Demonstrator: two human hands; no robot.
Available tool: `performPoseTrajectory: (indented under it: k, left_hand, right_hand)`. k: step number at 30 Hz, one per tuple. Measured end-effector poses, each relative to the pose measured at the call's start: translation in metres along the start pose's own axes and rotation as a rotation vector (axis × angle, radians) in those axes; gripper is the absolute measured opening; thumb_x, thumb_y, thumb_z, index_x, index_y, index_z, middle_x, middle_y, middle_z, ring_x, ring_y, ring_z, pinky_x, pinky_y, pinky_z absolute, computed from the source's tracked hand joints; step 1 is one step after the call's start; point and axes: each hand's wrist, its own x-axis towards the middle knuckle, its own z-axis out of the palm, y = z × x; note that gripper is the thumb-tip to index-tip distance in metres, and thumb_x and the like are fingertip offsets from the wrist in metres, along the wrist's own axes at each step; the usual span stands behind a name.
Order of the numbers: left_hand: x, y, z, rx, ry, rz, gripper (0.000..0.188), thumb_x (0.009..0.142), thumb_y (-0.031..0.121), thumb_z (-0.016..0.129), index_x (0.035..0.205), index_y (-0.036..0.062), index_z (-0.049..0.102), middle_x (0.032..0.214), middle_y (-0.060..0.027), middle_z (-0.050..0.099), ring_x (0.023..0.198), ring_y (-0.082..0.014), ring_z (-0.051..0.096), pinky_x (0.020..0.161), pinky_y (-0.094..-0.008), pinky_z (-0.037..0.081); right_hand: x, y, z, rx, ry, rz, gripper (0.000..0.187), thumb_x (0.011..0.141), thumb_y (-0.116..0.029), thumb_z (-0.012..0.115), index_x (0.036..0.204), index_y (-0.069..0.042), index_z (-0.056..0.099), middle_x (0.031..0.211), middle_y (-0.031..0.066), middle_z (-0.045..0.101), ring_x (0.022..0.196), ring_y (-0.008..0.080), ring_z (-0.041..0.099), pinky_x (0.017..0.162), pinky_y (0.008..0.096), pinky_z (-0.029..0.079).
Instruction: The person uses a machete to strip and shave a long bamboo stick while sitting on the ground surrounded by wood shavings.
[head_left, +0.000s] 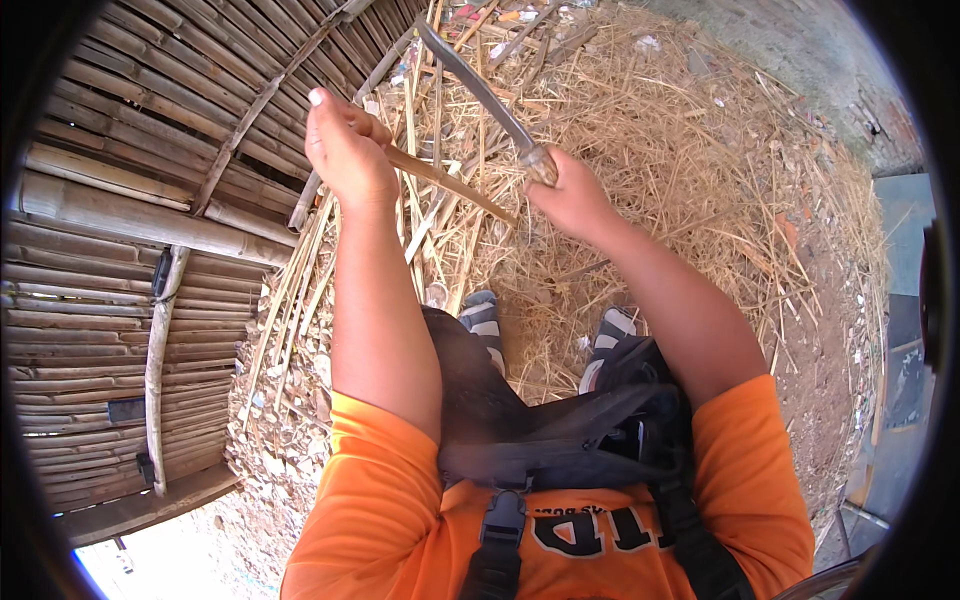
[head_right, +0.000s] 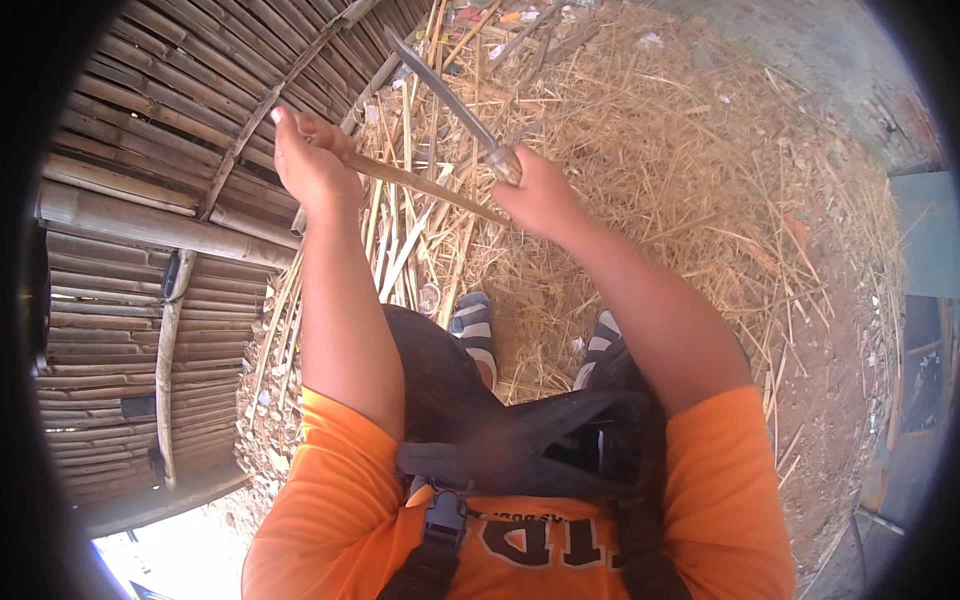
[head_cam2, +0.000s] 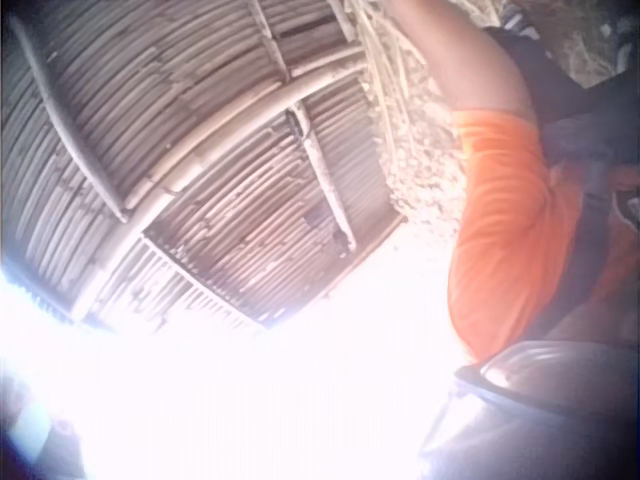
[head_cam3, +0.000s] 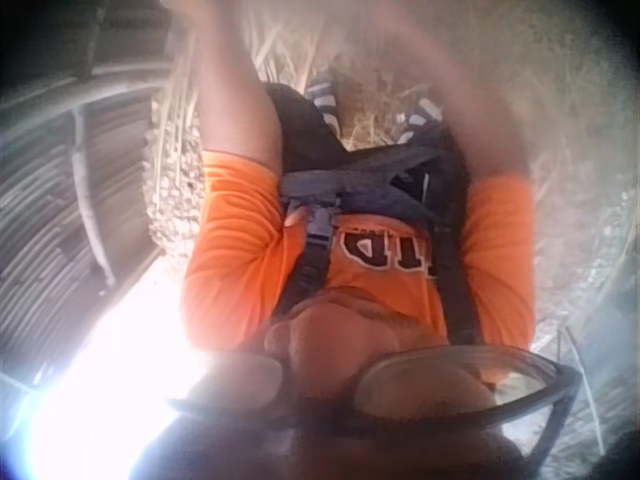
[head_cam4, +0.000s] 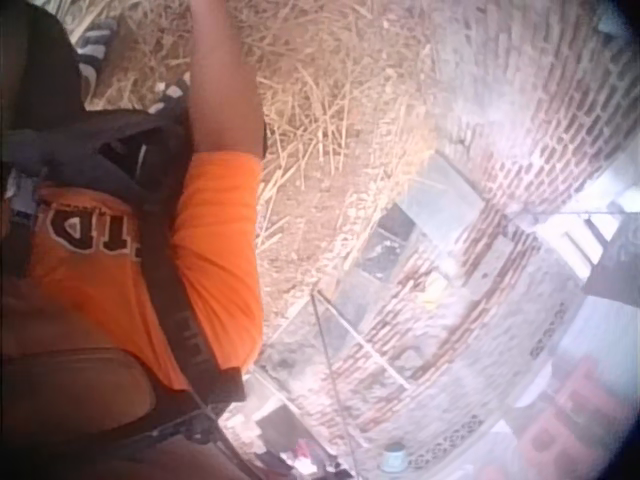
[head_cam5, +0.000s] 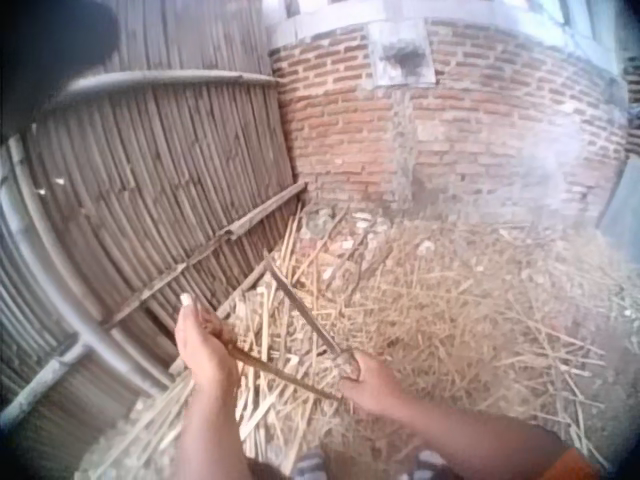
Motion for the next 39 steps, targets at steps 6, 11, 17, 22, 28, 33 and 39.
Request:
performPoseTrajectory:
  k: [6,11,17,22,28,33,39]
  left_hand:
    - [0.017,0.005,-0.022,-0.041,0.079,-0.083,0.045,0.102,0.044,0.053,0.072,0.0126,0.04,0.055,0.0014,0.029,0.048,-0.013,0.028,0.048,-0.0306,0.028]
    - [0.013,0.006,-0.014,-0.027,0.05,-0.06,0.043,0.102,0.042,0.054,0.074,0.013,0.04,0.056,0.0016,0.029,0.048,-0.0126,0.026,0.049,-0.0313,0.028]
    - [0.02,0.004,-0.024,-0.012,0.107,-0.061,0.04,0.102,0.041,0.055,0.077,0.0121,0.042,0.056,0.0015,0.032,0.048,-0.0123,0.027,0.05,-0.0314,0.03]
    - [0.025,0.002,-0.031,-0.037,0.13,-0.065,0.038,0.102,0.038,0.055,0.077,0.0123,0.042,0.056,0.0023,0.03,0.048,-0.0115,0.026,0.05,-0.0307,0.029]
    - [0.022,0.005,-0.038,0.021,0.214,-0.037,0.038,0.102,0.033,0.055,0.075,0.0132,0.039,0.056,0.0028,0.03,0.048,-0.0105,0.026,0.049,-0.0306,0.028]
    - [0.03,0.003,-0.041,-0.026,0.197,-0.041,0.037,0.102,0.033,0.055,0.075,0.0141,0.039,0.056,0.0037,0.03,0.048,-0.01,0.026,0.049,-0.0302,0.027]
    - [0.024,0.004,-0.037,-0.005,0.196,-0.059,0.034,0.104,0.035,0.053,0.083,0.0124,0.04,0.059,0.0035,0.028,0.051,-0.0107,0.024,0.05,-0.0297,0.025]
  right_hand:
    - [-0.019,0.099,0.059,-0.404,-0.219,0.06,0.039,0.083,-0.018,0.067,0.117,-0.001,0.057,0.098,0.0228,0.069,0.089,0.0345,0.069,0.08,0.0447,0.055]
    - [0.001,0.137,0.055,-0.463,-0.257,0.182,0.038,0.082,-0.019,0.067,0.114,-0.001,0.058,0.097,0.0234,0.068,0.089,0.0368,0.068,0.081,0.0467,0.054]
    - [0.006,0.058,0.026,-0.115,-0.112,0.088,0.035,0.082,-0.019,0.068,0.111,-0.001,0.058,0.085,0.0157,0.064,0.074,0.0283,0.065,0.07,0.0443,0.053]
    - [-0.007,0.091,0.052,-0.14,-0.046,-0.014,0.033,0.082,-0.016,0.068,0.11,-0.001,0.057,0.081,0.0138,0.064,0.072,0.0262,0.066,0.067,0.0418,0.053]
    - [-0.012,0.119,0.07,-0.094,-0.373,0.352,0.037,0.081,-0.018,0.068,0.112,0.0,0.059,0.088,0.0212,0.068,0.084,0.0374,0.069,0.075,0.0456,0.055]
    - [-0.006,0.108,0.059,-0.313,-0.175,0.008,0.036,0.081,-0.018,0.068,0.11,0.001,0.062,0.082,0.02,0.069,0.074,0.0363,0.069,0.068,0.0447,0.055]
    - [-0.001,0.05,0.036,-0.172,-0.041,-0.009,0.032,0.084,-0.012,0.066,0.114,-0.001,0.059,0.083,0.0172,0.068,0.065,0.0246,0.067,0.057,0.038,0.053]
